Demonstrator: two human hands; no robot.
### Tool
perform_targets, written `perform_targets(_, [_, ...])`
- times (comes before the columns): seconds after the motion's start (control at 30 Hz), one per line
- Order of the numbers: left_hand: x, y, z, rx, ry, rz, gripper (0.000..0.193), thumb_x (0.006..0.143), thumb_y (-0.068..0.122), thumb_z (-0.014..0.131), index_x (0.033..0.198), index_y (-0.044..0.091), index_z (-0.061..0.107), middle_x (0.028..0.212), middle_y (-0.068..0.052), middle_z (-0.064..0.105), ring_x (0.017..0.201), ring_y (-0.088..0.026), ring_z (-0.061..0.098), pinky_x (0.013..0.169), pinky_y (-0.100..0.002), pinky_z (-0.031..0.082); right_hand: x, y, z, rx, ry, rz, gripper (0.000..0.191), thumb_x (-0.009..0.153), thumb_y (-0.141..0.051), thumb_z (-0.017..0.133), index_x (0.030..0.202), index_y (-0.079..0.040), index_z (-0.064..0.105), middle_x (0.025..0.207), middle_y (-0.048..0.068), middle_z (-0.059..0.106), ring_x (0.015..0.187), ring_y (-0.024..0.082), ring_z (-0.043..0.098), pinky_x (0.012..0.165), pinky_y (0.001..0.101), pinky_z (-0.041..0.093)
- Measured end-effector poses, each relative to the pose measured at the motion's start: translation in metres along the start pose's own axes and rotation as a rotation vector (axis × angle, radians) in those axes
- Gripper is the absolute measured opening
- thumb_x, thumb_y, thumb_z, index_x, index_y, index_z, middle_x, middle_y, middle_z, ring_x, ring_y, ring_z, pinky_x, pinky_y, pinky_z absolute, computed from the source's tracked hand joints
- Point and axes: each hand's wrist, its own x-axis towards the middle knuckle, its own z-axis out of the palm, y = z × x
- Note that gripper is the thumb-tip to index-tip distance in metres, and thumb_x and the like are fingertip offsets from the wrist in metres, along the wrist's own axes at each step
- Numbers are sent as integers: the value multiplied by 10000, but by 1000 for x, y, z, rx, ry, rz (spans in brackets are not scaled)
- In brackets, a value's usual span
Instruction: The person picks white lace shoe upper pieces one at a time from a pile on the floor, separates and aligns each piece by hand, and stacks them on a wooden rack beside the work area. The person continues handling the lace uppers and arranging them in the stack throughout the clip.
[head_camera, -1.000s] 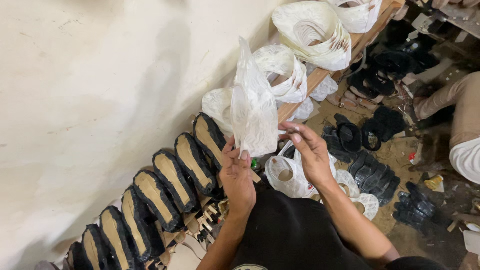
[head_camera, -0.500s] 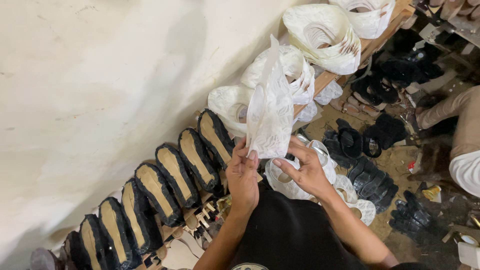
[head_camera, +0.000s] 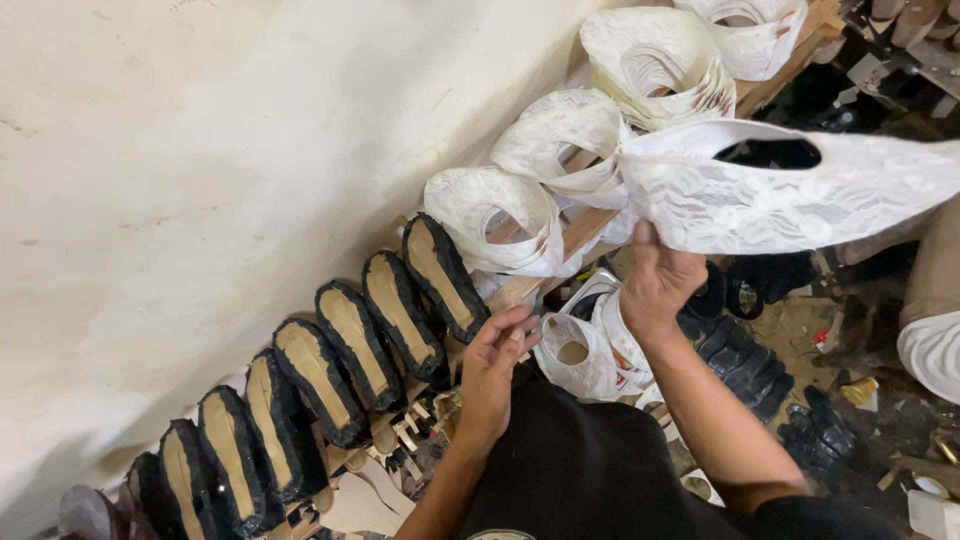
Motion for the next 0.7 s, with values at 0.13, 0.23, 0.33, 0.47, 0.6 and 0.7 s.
perform_targets(0.13, [-8,-14,-8,-14,-53,-61,291,1011,57,544,1277,-33,619,1312,-130,663,1202,-216,642,1080,-390,523,23,34,32,-163,-458,-251,171,982,9,669,1150,-7,694,1109,154,722,1090,302,665,1005,413,521])
perform_targets(0.23, [-17,-28,-16,70,-118,-146,287,1009,51,573,1278,-22,639,1199,-95,687,1121,-173,650,1025,-337,517,24,59,68,-415,-1015,-317,238,962,-130,630,1184,-80,695,988,133,701,1043,338,603,963,530,421])
perform_targets(0.33, [-27,-39,-25,122,-158,-212,274,1007,57,590,1265,-15,652,1126,-61,690,1066,-135,646,978,-299,519,14,71,77,-579,-1320,-322,309,1000,-304,578,1237,-130,674,960,113,703,1041,294,597,996,530,363])
perform_targets(0.47, [-29,-37,-28,85,-117,-241,256,1004,68,585,1237,-6,659,1120,-42,698,1060,-127,656,965,-285,538,5,72,72,-437,-1208,-315,433,972,-347,633,1293,-55,624,1034,121,692,1038,296,585,1036,548,325])
perform_targets(0.6, [-13,-17,-18,243,-94,-72,243,1012,58,588,1231,-7,670,1170,-86,687,1026,-155,663,939,-289,540,8,72,60,-413,-928,-209,425,970,-212,653,1370,-74,615,1125,115,649,1140,311,573,1111,521,341])
perform_targets(0.7, [10,-3,-3,629,-24,342,259,969,10,618,1226,1,650,1271,-134,649,1090,-248,665,938,-341,532,21,82,45,-492,-720,-228,555,875,-115,670,1423,-67,595,1285,146,634,1250,367,541,1110,508,345])
